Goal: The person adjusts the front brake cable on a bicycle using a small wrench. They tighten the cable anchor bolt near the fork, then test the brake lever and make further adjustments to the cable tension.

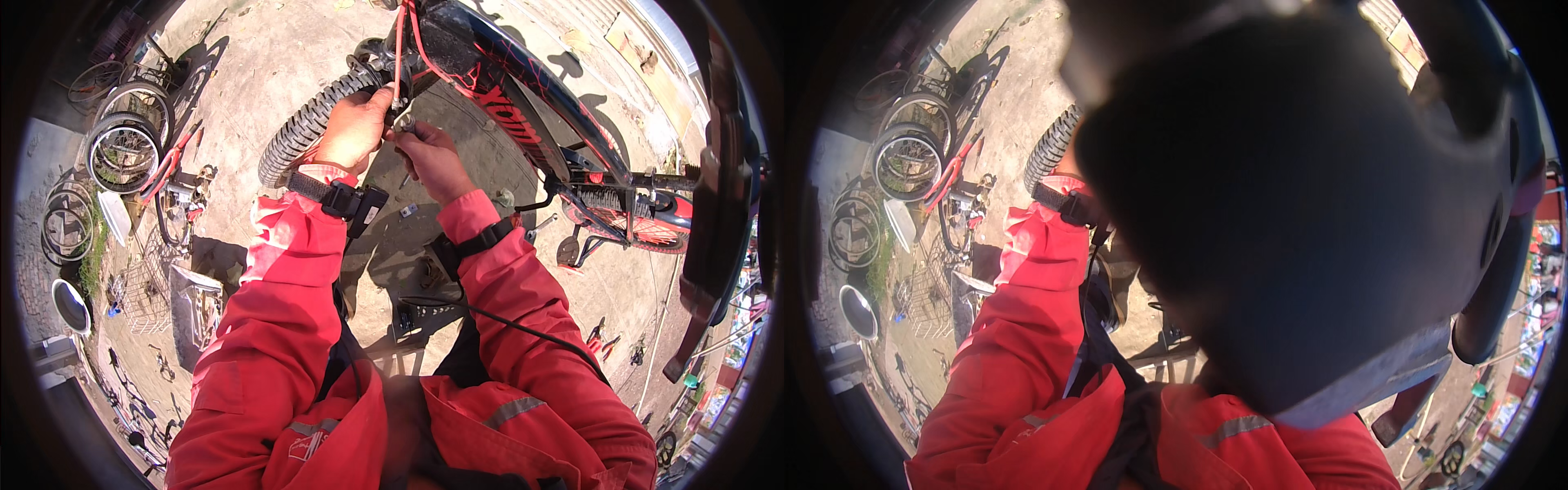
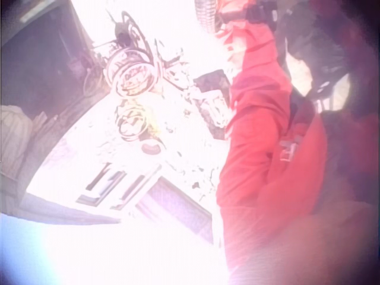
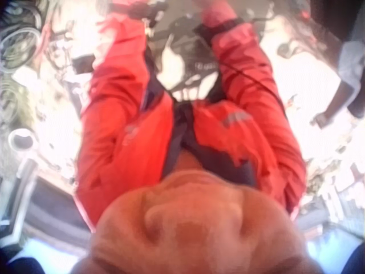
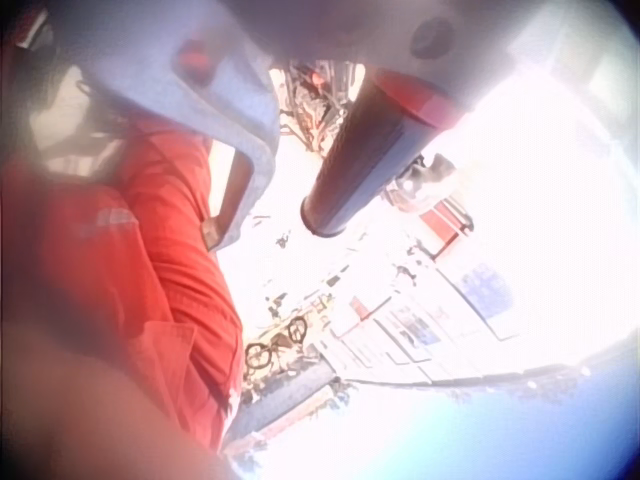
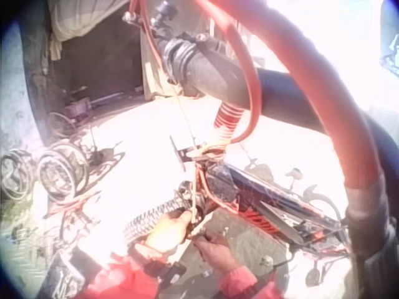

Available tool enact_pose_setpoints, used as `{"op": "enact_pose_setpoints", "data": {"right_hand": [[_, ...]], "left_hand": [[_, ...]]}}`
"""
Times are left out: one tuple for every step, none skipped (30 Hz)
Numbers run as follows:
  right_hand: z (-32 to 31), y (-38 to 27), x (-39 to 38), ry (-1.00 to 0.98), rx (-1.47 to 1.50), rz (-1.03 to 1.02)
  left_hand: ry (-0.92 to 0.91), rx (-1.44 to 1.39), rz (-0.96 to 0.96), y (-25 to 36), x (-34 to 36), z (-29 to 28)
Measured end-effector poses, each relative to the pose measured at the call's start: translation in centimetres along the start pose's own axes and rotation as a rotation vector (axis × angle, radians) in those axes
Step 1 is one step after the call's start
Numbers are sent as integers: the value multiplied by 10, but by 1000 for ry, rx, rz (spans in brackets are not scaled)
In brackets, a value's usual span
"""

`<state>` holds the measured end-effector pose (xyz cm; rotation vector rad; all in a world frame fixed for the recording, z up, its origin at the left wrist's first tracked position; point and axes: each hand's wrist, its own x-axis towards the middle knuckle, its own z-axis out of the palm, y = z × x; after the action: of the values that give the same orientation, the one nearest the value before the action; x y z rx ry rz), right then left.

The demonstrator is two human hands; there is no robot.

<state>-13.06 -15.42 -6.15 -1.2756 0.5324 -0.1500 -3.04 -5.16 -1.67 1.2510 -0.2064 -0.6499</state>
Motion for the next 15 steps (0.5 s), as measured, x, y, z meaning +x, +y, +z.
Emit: {"op": "enact_pose_setpoints", "data": {"right_hand": [[0, 1, 1, -3, -9, -9], [-1, 1, 3, -6, -18, -19], [-1, 2, 4, -8, -26, -28], [-2, 3, 5, -18, -3, -23], [-4, 4, 6, -28, 20, -19], [-5, 5, 6, -37, 43, -15], [-6, 6, 7, -37, 43, -20], [-7, 7, 8, -37, 43, -26], [-9, 9, 9, -37, 43, -32], [-11, 9, 11, -43, 35, -21], [-13, 10, 12, -50, 27, -9], [-15, 10, 13, -56, 19, 2], [-17, 11, 14, -55, 24, 1], [-20, 12, 15, -54, 30, 1], [-22, 12, 16, -53, 35, 0]], "left_hand": [[8, 0, -25, 1, -1, 1], [16, 16, -29, 2, -3, 1], [25, 32, -33, 4, -3, 2], [34, 64, -17, 4, -6, 1], [39, 82, -6, 5, -6, 1], [44, 100, 4, 5, -6, 1], [45, 102, 7, 5, -5, 1], [43, 127, -8, 5, -2, 1], [40, 152, -24, 4, 0, 1], [35, 199, -58, 5, 5, 1], [29, 246, -92, 4, 8, 0], [19, 231, -88, 3, 9, 0], [8, 216, -83, 2, 10, -1], [-2, 202, -79, 1, 11, -2], [3, 212, -75, 0, 12, -2]]}}
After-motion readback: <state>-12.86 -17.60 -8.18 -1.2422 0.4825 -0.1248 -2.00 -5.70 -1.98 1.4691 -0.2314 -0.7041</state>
